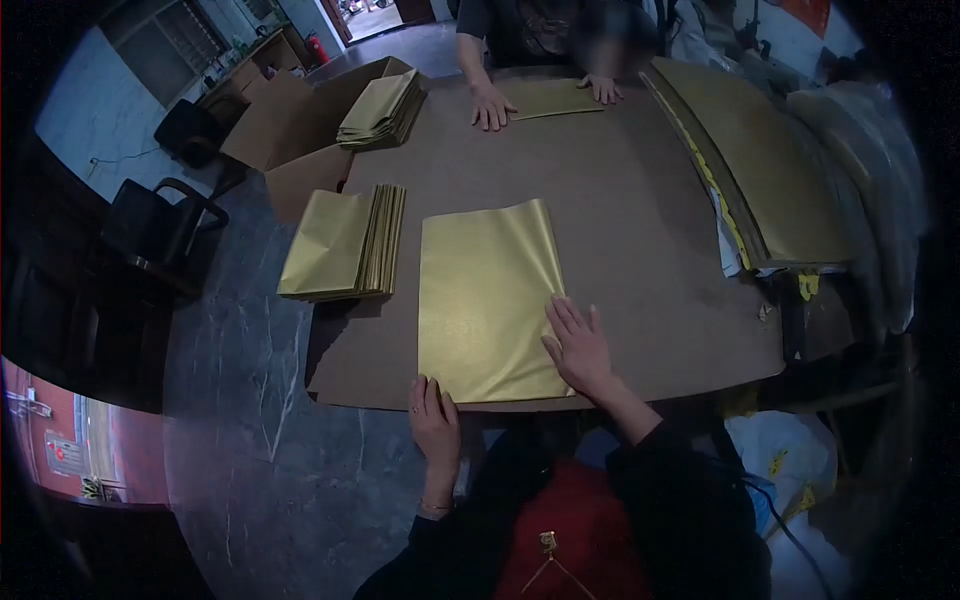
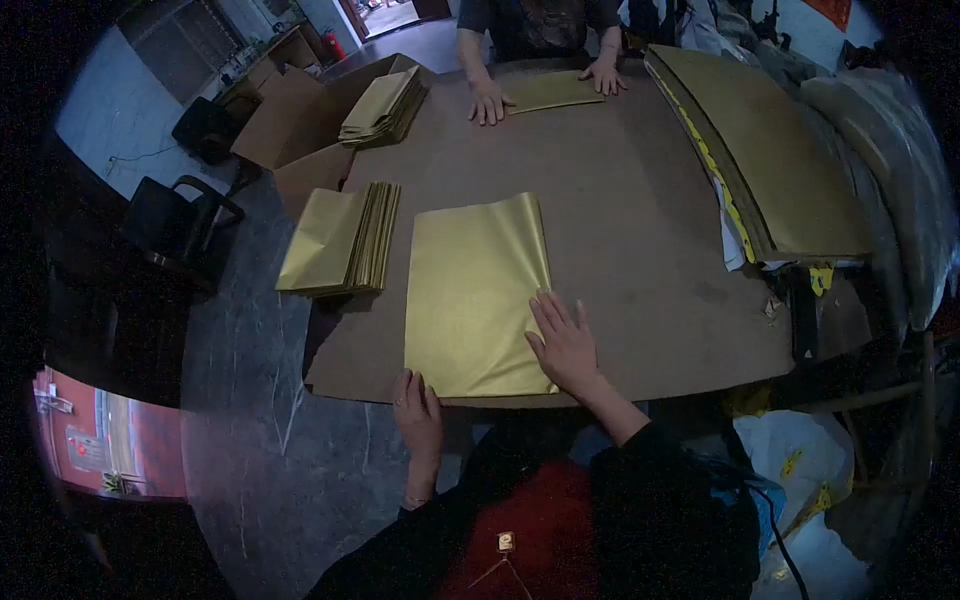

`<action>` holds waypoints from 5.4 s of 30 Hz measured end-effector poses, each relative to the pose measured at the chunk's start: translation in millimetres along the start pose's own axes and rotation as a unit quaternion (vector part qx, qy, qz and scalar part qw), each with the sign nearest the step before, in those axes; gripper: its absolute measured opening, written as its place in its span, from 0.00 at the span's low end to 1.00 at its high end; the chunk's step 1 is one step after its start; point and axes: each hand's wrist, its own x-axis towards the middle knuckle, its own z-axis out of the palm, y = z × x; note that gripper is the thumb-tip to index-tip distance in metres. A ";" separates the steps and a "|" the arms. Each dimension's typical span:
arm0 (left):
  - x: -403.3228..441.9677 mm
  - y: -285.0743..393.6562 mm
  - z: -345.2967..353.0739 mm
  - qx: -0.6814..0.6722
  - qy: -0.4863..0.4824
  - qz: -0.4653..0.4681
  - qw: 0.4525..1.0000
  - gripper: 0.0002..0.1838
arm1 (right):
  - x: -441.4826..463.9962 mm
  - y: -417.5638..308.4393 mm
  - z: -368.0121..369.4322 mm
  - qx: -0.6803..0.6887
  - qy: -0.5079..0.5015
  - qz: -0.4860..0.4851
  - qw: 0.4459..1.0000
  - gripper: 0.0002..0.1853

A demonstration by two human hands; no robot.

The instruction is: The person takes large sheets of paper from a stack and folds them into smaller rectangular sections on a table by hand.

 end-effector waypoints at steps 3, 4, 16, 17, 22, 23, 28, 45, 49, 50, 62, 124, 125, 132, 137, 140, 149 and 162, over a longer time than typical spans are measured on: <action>-0.6 1.1 -0.3 0.001 0.003 -0.011 1.000 0.14 | 3.4 5.6 1.5 -0.022 -0.023 0.011 0.999 0.28; -0.2 0.9 -2.0 0.003 0.003 -0.013 1.000 0.14 | 5.4 7.5 1.2 -0.020 -0.024 0.009 0.999 0.28; 2.4 3.9 -3.4 0.018 -0.008 -0.006 1.000 0.12 | 52.1 46.7 0.2 -0.025 -0.065 -0.019 0.997 0.28; 2.1 4.3 -3.6 0.019 -0.009 -0.007 1.000 0.12 | 56.5 49.9 0.9 -0.017 -0.073 -0.031 0.997 0.28; 2.0 5.1 -3.2 0.027 -0.013 -0.017 0.999 0.12 | 89.3 72.2 -4.0 -0.010 -0.115 -0.059 0.992 0.28; 1.8 4.9 -3.0 0.027 -0.009 -0.019 0.999 0.12 | 97.0 78.3 -2.4 -0.003 -0.117 -0.061 0.991 0.27; 1.2 3.4 0.4 0.039 -0.012 -0.017 0.999 0.12 | 131.1 98.1 -0.1 -0.038 -0.110 -0.046 0.992 0.27; 2.5 1.7 -2.6 0.025 -0.023 -0.003 0.999 0.13 | 104.0 92.6 3.4 -0.092 -0.081 -0.112 0.986 0.27; 0.6 0.7 -1.6 0.032 -0.023 -0.010 0.999 0.12 | 42.1 64.0 -25.0 -0.020 -0.120 -0.148 0.981 0.26; -0.1 0.7 -1.4 0.031 -0.029 -0.013 0.999 0.12 | 26.1 59.0 -28.3 -0.019 -0.126 -0.147 0.981 0.26; 5.2 6.4 -5.8 0.035 -0.023 0.007 0.999 0.13 | -59.3 45.9 -58.1 -0.013 -0.229 -0.274 0.934 0.26; 22.3 101.8 32.0 0.101 -0.304 -0.046 0.946 0.50 | 24.8 53.5 -36.3 -0.022 -0.236 -0.256 0.937 0.29; 22.5 102.4 29.9 0.096 -0.308 -0.051 0.945 0.50 | 42.9 57.3 -37.3 -0.020 -0.231 -0.234 0.944 0.28; 15.4 98.1 33.1 0.104 -0.269 -0.021 0.957 0.51 | 154.5 103.0 -12.5 -0.003 -0.189 -0.092 0.978 0.27; 19.0 98.2 32.7 0.108 -0.302 -0.034 0.947 0.52 | 176.4 109.0 -3.9 -0.100 -0.192 -0.073 0.973 0.26; 19.1 99.9 30.6 0.108 -0.303 -0.037 0.946 0.52 | 166.4 103.0 2.7 -0.188 -0.170 -0.102 0.962 0.26; 23.6 101.6 14.6 0.096 -0.302 -0.025 0.948 0.49 | 26.2 50.2 -39.7 -0.019 -0.208 -0.190 0.959 0.25; 162.8 -27.4 61.4 -0.059 -0.177 -0.248 0.951 0.41 | 39.3 32.6 -32.0 0.648 -0.049 0.306 0.696 0.16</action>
